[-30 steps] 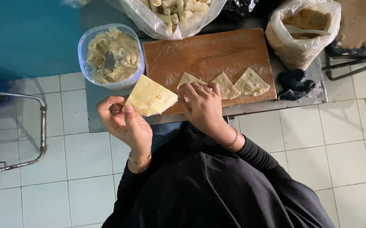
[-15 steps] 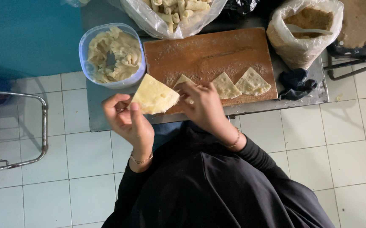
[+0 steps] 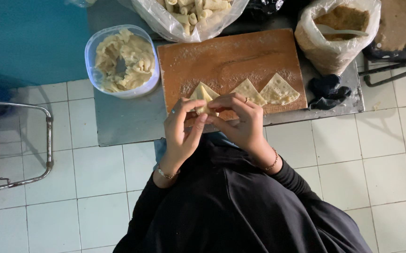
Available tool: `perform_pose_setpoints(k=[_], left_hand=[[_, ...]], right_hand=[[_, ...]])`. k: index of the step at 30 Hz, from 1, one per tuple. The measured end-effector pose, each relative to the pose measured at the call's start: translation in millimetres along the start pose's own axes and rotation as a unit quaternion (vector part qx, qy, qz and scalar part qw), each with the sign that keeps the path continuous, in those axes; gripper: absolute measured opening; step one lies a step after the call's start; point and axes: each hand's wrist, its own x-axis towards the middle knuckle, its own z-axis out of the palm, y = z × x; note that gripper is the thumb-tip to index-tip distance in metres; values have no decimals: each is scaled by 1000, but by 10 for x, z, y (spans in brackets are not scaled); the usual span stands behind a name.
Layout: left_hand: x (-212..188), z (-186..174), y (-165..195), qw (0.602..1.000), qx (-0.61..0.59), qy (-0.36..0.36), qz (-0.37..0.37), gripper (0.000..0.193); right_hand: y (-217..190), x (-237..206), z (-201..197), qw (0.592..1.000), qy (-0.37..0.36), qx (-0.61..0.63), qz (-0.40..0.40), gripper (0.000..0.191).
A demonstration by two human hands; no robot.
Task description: The person sits at a small metal table and uses a spoon to scoop brown filling from a plastic bag onto triangular pastry wrappers laid on a wooden board. They then fold each filled wrapper in half and press the edges closed by hand, setting the folded pastries aside and reaching for new wrappers.
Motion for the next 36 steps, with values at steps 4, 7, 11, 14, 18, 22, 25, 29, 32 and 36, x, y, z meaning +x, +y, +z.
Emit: perform_pose_setpoints(k=[4,7,11,14,18,22,25,29,32,36], left_hand=[[14,-34,-5,999,24,-4,39,29],[30,-62,-16,988,108,-31,107,31],[17,-24,4,986,93,-40,132,29],[11,14,24,982,98,-26,162,29],[-8,39,54,974,121,-16,190,30],[-12,46,53,974,127,-23,187,31],[-20,65,50,973,118,-26,198,31],[-18,61,39,973,117,-14,200,30],[-17,32,40,974,105,-22,198,29],[-14,38,62,974,97,-25,205,28]], right_hand=[[32,-45,-27,999,-18,31,-3,27],[17,-70,-25,999,-6,37,5,23],[-30,-114,16,999,33,19,-19,20],[-44,-135,58,996,65,-38,-52,19],[-42,-150,122,992,96,-48,-61,12],[-32,-161,153,991,100,-57,-68,12],[-16,-161,141,995,87,-41,-37,10],[10,-162,67,999,37,34,-9,8],[24,-158,62,998,24,48,-16,12],[12,-167,95,997,48,50,-25,8]])
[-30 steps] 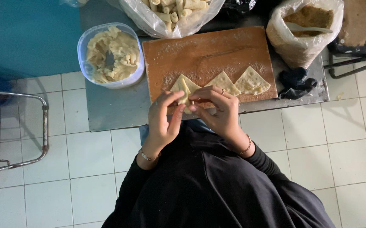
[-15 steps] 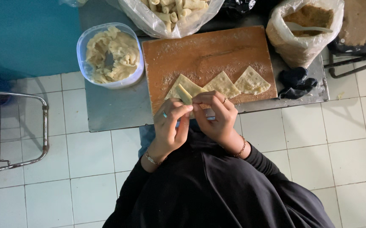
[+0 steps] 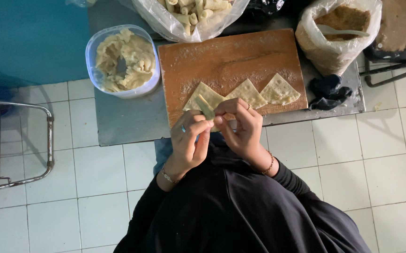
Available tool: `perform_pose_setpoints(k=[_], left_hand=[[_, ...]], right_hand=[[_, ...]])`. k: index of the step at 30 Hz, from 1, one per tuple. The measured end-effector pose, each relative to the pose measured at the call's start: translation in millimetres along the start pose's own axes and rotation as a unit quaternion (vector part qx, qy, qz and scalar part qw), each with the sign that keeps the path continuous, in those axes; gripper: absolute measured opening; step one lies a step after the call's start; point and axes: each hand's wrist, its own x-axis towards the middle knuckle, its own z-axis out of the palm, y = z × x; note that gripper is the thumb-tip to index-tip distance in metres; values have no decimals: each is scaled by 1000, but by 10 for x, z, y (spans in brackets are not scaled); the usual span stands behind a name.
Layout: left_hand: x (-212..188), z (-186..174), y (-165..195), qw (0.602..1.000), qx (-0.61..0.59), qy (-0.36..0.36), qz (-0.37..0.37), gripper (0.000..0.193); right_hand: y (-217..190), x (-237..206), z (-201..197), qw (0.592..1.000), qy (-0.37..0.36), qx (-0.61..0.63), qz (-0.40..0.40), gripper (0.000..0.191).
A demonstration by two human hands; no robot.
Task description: The person sits at a small metal table and uses a spoon to scoop brown filling from a plastic bag onto triangular pastry wrappers laid on a wooden board. They then fold each filled wrapper in half and press the edges closed by hand, setting the folded pastries aside and reaching for new wrappers.
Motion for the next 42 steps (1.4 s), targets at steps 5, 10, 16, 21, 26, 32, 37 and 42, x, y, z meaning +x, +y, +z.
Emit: perform_pose_setpoints(k=[5,10,16,21,26,32,37,42], left_hand=[[12,6,34,999,24,-8,27,29],[0,15,0,1000,-3,3,7,30],[-24,9,-41,1000,-5,20,1,29],[-29,21,-60,998,18,19,50,31],[-41,84,-92,998,17,51,34,30],[-186,130,-38,994,23,67,-84,38],[-318,219,-101,976,-9,138,-166,25],[-415,246,-190,946,-119,184,-239,23]], right_hand=[[-45,-30,34,994,41,-94,-37,10],[-45,-20,-3,998,23,-40,52,8],[-18,-14,-73,993,-34,90,68,9],[39,-28,-37,986,-34,151,65,18],[42,-59,-2,985,-6,160,69,11],[41,-91,43,999,31,0,13,13],[115,-105,50,988,27,127,82,12],[255,-24,-88,946,30,263,185,25]])
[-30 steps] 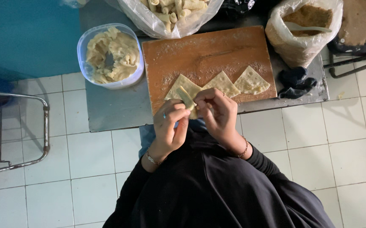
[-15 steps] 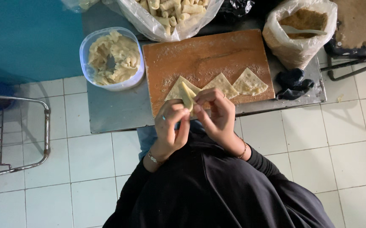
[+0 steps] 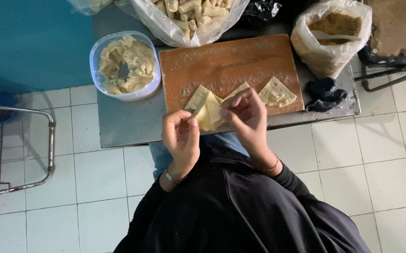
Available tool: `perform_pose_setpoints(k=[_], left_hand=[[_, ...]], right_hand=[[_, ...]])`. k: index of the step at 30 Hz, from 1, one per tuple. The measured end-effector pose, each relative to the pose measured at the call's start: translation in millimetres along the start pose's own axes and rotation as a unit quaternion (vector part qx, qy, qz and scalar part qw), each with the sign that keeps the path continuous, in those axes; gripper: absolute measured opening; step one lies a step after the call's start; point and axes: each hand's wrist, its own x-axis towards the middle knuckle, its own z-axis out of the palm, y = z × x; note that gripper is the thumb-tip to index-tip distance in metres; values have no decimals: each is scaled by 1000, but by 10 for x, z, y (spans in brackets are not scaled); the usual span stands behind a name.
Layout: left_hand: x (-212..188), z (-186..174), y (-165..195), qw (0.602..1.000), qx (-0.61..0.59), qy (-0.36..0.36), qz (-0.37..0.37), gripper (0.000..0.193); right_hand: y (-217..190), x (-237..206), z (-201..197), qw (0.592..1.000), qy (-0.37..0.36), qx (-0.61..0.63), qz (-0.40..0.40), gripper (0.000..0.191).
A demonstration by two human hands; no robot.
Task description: The person sits at a small metal table and uses a spoon to scoop brown filling from a plastic bag onto triangular pastry wrappers laid on a wooden board. They then fold each filled wrapper in half and press the edges closed by hand, setting the folded pastries aside and reaching for new wrappers.
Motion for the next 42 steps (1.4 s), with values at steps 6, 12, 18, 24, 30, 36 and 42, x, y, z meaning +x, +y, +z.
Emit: perform_pose_setpoints(k=[6,12,18,24,30,36,42], left_hand=[[46,-98,-25,996,-86,30,-20,24],[167,-97,-60,977,-194,89,-10,26],[273,-212,-27,979,-160,128,17,24],[307,-205,-28,985,-131,116,6,24],[250,-169,6,988,-130,74,-48,24],[234,-125,54,990,-122,47,-57,22],[158,-41,1,990,-119,11,-69,18]], right_hand=[[-105,181,-107,984,14,176,29,30],[-194,261,-372,975,65,204,50,27],[-512,457,-1217,982,66,-147,-99,22],[-340,960,-1376,750,13,-628,-206,21],[-94,1081,-1081,806,-90,-565,-153,36],[-276,1170,-1171,882,-90,-458,-70,31],[-468,636,-722,894,-107,-402,-166,20]])
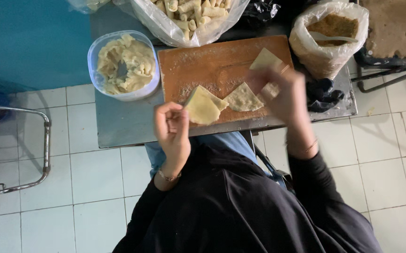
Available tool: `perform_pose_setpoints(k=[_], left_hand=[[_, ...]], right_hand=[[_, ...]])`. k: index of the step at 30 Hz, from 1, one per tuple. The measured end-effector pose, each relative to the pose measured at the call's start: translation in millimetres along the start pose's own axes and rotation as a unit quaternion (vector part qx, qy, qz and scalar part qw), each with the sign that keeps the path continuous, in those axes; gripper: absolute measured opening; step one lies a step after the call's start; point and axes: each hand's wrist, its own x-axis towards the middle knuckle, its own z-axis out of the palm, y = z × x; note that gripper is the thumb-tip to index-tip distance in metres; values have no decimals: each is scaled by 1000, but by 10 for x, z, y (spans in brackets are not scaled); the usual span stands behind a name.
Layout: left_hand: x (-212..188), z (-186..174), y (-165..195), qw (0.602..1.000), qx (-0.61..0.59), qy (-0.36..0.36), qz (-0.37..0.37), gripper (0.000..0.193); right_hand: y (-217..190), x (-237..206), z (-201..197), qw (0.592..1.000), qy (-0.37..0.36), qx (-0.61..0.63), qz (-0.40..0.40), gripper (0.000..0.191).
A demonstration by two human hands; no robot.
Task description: The person sits at a small metal table and uses a spoon to scoop brown filling from a plastic bag onto triangular pastry wrappers laid on a wooden board. They then fold each filled wrapper in half and press the edges closed by hand, setting the folded pastries aside and reaching for new wrappers.
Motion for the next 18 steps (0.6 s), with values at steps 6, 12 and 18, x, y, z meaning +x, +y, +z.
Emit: perform_pose_setpoints(k=[6,12,18], left_hand=[[-86,74,-36,988,134,-62,45,18],[-91,86,127,980,123,-127,90,26],[-16,141,293,964,156,-148,157,43]], right_hand=[[-684,-270,608,998,30,25,-41,40],[-774,-280,572,998,51,37,-21,33],[-642,-320,578,985,17,169,7,22]])
